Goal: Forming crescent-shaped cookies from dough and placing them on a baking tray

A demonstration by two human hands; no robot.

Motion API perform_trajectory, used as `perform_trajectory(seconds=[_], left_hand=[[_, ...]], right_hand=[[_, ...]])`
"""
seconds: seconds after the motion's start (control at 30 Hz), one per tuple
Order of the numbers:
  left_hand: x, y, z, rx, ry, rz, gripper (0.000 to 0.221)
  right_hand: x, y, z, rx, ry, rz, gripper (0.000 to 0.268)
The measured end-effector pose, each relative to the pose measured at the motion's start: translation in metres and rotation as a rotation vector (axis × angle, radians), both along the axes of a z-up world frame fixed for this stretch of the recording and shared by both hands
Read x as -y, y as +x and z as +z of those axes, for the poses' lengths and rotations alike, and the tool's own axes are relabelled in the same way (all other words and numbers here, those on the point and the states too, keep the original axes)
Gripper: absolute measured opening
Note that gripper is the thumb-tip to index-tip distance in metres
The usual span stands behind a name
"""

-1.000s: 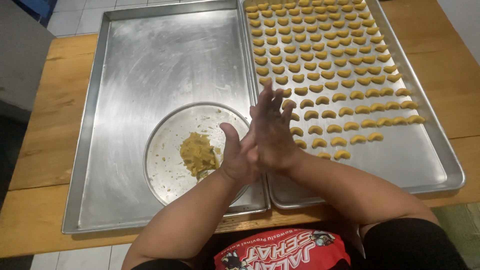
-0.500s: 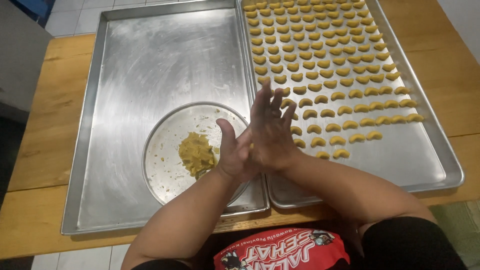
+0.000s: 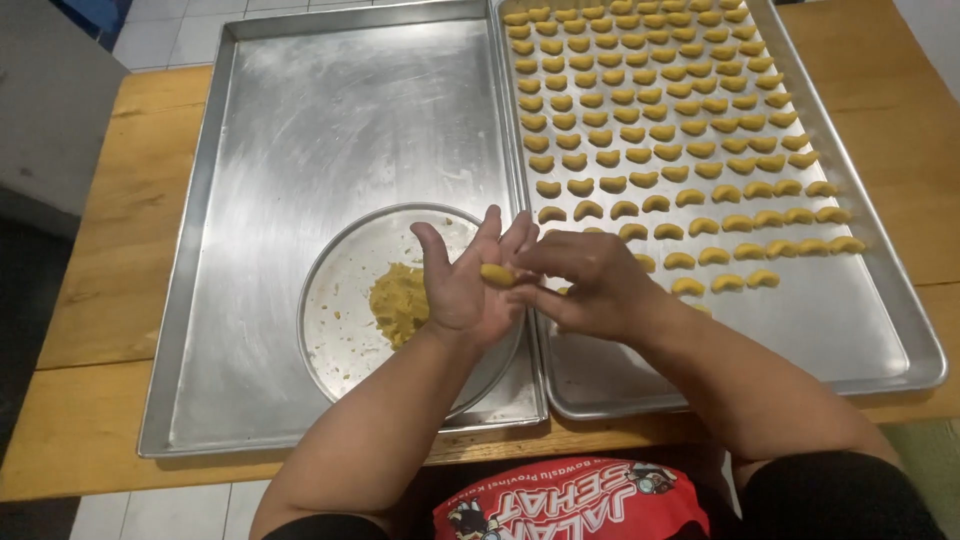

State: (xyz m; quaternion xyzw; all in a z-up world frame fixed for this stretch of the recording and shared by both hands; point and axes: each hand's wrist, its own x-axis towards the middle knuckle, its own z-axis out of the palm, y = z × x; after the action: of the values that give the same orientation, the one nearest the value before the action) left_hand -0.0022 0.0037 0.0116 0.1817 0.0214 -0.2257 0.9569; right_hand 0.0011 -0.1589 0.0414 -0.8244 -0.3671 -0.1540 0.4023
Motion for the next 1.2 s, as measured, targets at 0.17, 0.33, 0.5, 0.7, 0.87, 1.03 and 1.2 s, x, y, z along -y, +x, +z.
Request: perform_trajectory(seconds=[0.17,0.33,0.5,0.7,0.87,1.03,1.2], left_hand=[[0.000,-0.005,0.010,0.057,0.082,0.052,0.127],[0.001,-0.006,0.008,0.091,0.131,0.044,0.127],[0.001,0.003,-0.002,0.253,0.321,0.041,0.113],[0.008,-0.003,-0.004,0.509,0.631,0.031,0.097],[0.019,-0.018,0.006,0.504,0.648,0.153,0.087],[0.018,-0.019,0.000,0.413,0.637,0.164,0.088],[0.019,-0.023,0.005,0.356,0.588,0.102,0.096]], right_hand=[[-0.013,-0.004,-0.015,0.051,0.082,0.018,0.027],[-0.017,-0.003,-0.006,0.010,0.150,0.016,0.018],[-0.010,-0.003,-0.002,-0.121,0.190,0.048,0.021],[-0.013,-0.008,0.000,-0.066,0.197,-0.068,0.015],[-0.017,-0.010,0.000,-0.101,0.192,-0.154,0.013],[-0.009,-0.009,0.005,-0.199,0.143,-0.174,0.017],[0.032,-0.020,0.013,-0.227,0.178,-0.259,0.019]])
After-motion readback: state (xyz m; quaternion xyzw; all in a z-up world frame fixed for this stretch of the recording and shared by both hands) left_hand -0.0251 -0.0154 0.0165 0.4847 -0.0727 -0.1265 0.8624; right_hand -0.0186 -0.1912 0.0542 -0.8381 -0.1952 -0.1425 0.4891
